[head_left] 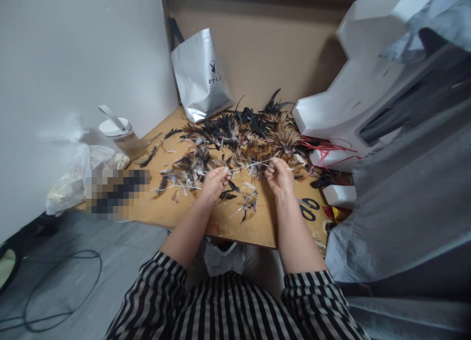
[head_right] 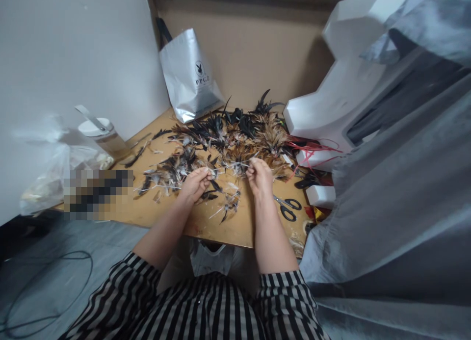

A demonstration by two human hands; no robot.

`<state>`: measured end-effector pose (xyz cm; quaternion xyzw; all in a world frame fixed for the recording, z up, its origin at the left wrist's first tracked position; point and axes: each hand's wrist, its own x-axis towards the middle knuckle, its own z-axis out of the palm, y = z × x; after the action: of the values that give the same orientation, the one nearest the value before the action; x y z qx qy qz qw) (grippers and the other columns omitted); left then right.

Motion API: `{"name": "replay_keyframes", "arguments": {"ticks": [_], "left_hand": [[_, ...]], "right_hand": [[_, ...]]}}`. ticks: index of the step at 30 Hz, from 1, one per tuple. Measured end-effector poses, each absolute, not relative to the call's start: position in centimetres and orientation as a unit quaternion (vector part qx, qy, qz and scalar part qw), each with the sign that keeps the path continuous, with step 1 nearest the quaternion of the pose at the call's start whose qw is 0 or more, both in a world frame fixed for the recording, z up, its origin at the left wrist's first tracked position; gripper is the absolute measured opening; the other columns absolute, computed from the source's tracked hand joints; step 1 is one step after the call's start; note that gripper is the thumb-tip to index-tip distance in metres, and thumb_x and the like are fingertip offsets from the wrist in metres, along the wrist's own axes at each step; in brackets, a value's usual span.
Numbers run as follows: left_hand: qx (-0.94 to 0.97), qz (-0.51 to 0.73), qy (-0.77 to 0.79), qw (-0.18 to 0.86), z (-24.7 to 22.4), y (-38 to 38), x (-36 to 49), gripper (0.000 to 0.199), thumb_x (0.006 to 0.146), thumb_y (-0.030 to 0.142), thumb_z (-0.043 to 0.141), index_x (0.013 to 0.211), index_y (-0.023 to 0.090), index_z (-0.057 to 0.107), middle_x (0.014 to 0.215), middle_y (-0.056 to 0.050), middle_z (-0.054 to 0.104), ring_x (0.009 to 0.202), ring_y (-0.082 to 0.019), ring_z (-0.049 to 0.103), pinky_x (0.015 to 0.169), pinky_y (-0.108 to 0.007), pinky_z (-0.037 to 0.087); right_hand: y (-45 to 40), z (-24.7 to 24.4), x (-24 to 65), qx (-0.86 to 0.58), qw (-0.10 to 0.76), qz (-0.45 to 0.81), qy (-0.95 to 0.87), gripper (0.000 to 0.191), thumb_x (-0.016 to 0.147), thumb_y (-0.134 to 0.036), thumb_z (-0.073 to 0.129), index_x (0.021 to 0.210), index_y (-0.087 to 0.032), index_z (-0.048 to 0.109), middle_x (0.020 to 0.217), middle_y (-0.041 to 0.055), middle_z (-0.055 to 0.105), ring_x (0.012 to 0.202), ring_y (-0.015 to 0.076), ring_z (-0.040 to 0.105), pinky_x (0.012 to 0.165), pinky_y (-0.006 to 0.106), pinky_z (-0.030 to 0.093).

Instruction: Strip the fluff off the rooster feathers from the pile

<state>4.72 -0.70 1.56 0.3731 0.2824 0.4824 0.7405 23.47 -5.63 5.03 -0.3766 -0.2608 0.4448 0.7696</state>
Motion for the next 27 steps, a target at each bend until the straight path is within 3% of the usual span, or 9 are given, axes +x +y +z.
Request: {"name": "replay_keyframes", "arguments": {"ticks": [6, 9, 17, 27], "left_hand": [[0.275, 0.525, 0.271, 0.759, 1.6, 0.0, 4.1, 0.019, 0.063, 0.021, 0.068, 0.075, 0.012, 0.054, 0.074, -0.003, 0.059, 0.057, -0.005, 0.052, 0.043, -0.014, 0.034], [0.253, 0.528, 0.267, 0.765, 1.8, 0.0, 3.9, 0.017, 0.065, 0.019, 0.066, 0.076, 0.012, 0.054, 0.076, -0.003, 0.060, 0.056, -0.005, 0.052, 0.043, -0.013, 0.035], [0.312, 0.492, 0.240, 0.777, 1.7, -0.3, 4.1, 0.020, 0.065, 0.021, 0.067, 0.075, 0.012, 0.052, 0.068, 0.000, 0.057, 0.052, -0.004, 0.051, 0.041, -0.012, 0.034], [0.378, 0.450, 0.241, 0.772, 1.9, -0.8, 4.3, 0.022, 0.064, 0.026, 0.067, 0.071, 0.011, 0.053, 0.065, 0.001, 0.055, 0.050, -0.003, 0.049, 0.040, -0.013, 0.032]], "right_hand": [[-7.0, 6.3, 27.2, -0.212, 0.843, 0.449, -0.207, 0.012, 0.063, -0.018, 0.062, 0.068, -0.019, 0.050, 0.071, -0.0039, 0.052, 0.053, 0.0029, 0.043, 0.046, 0.015, 0.037], [-7.7, 6.6, 27.8, -0.178, 0.839, 0.460, -0.228, 0.011, 0.065, -0.016, 0.060, 0.067, -0.019, 0.050, 0.073, -0.0036, 0.054, 0.052, 0.0026, 0.042, 0.045, 0.014, 0.037], [-8.3, 6.2, 25.8, -0.302, 0.625, 0.606, -0.388, 0.011, 0.065, -0.019, 0.064, 0.064, -0.016, 0.053, 0.063, 0.0000, 0.057, 0.045, 0.0032, 0.040, 0.039, 0.014, 0.031], [-7.8, 5.6, 23.6, -0.374, 0.523, 0.631, -0.433, 0.016, 0.067, -0.025, 0.064, 0.065, -0.015, 0.053, 0.065, 0.0014, 0.062, 0.043, 0.0037, 0.044, 0.039, 0.015, 0.034]]}}
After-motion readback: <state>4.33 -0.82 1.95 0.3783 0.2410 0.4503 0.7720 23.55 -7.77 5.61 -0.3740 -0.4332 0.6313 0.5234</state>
